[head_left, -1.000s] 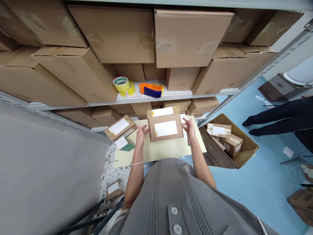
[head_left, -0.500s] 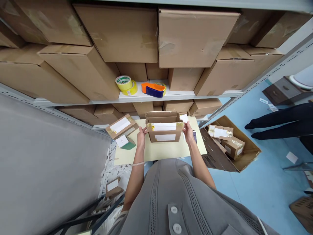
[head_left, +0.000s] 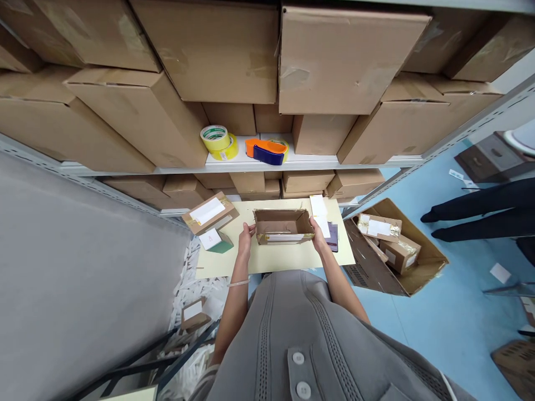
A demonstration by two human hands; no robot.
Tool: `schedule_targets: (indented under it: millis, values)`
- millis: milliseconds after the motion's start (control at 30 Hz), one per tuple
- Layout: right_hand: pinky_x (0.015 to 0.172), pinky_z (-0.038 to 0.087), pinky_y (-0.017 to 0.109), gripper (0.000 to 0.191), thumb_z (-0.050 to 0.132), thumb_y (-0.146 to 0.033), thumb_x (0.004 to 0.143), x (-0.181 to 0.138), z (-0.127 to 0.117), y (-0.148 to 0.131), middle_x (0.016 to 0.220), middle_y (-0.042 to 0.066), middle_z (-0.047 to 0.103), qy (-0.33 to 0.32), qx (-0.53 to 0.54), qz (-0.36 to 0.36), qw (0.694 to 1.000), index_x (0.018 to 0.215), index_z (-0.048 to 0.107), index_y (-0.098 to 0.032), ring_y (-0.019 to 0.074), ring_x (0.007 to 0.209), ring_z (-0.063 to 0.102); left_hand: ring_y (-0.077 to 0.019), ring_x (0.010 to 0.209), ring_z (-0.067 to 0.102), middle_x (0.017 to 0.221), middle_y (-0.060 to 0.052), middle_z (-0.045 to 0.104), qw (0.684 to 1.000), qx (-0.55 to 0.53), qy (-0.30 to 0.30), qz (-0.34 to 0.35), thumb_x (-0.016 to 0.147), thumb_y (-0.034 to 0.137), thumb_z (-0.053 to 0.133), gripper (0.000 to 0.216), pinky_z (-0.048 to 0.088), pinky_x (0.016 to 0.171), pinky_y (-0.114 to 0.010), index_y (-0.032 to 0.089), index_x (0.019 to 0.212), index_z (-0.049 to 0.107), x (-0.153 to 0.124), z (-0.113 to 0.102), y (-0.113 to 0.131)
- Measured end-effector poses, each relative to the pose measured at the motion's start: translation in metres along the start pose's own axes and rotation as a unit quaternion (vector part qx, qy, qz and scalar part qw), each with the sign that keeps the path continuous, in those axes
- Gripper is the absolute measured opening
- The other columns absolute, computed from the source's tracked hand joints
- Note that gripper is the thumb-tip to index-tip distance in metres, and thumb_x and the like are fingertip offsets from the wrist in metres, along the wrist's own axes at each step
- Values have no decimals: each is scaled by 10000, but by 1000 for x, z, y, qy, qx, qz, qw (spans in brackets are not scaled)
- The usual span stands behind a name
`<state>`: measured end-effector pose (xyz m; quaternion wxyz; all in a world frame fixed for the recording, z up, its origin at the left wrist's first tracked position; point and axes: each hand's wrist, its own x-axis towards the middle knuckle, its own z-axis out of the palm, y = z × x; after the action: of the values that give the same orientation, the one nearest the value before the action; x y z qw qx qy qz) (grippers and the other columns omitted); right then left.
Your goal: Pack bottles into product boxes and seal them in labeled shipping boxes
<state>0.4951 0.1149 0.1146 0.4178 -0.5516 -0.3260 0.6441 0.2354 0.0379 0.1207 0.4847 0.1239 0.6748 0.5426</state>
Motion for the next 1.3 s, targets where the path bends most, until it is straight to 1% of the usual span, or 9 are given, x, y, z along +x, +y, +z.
schedule_targets:
  millis: [167,333,500,633,733,833,1033,1167,1300]
  values:
    - [1004,453,398,561,670,-654,664,3,-4,7,1046,-1,741,-34,-24,15,999,1073,696,-271,272,1153,604,-257,1115,659,1034,-141,750,998,27,-56,-22,958,553,350,576,405,1071,-392,128,891,733,-5,-1,-9]
    - [996,459,380,522,681,-653,660,0,-2,2,1015,-12,742,-21,-4,17,1000,1011,704,-267,251,1129,615,-264,1115,658,1028,-150,749,998,25,-60,-24,933,596,382,595,410,1065,-390,117,903,733,-10,2,-9]
    - [898,512,380,568,673,-696,650,-12,5,-16,977,0,740,-48,36,6,998,984,698,-238,258,1064,642,-260,1155,642,1096,-145,735,999,5,-33,-6,932,572,430,531,403,1080,-401,134,956,730,-20,2,6]
    - [825,539,367,572,666,-703,661,-21,15,-38,1024,16,739,-43,39,1,998,1002,701,-245,265,1046,657,-255,1165,637,1153,-127,719,999,-38,5,35,933,547,454,484,388,1104,-398,158,995,736,-39,-9,22]
    - [837,538,369,589,655,-702,671,-29,28,-54,1110,18,725,-48,24,-10,998,1055,707,-258,271,1092,644,-261,1192,620,1216,-121,692,996,-73,20,56,930,543,467,479,369,1120,-399,160,1035,735,-67,-24,37]
    - [875,528,379,590,616,-682,731,-44,44,-68,1148,19,717,-97,6,-24,995,1137,690,-260,271,1123,637,-258,1248,577,1286,-104,655,990,-95,30,99,940,545,448,488,358,1128,-391,175,1103,720,-106,-42,50]
    - [929,512,404,560,516,-663,835,-80,84,-80,1194,7,704,-222,-46,-46,973,1215,656,-276,275,1165,624,-241,1268,560,1281,-76,662,969,-132,143,154,956,519,429,467,345,1143,-375,197,1148,707,-189,-75,62]
    - [951,502,421,563,501,-676,837,-103,121,-72,1233,-1,685,-333,-103,-40,937,1221,654,-293,290,1200,602,-241,1277,551,1244,-75,682,939,-182,239,168,932,498,490,422,342,1150,-372,201,1123,720,-238,-100,38]
    - [989,482,418,537,530,-669,827,-135,168,-47,1279,-7,658,-468,-150,8,871,1197,664,-304,286,1226,581,-254,1262,563,1213,-73,698,886,-251,358,154,896,530,536,422,350,1148,-392,214,1097,731,-290,-127,-17]
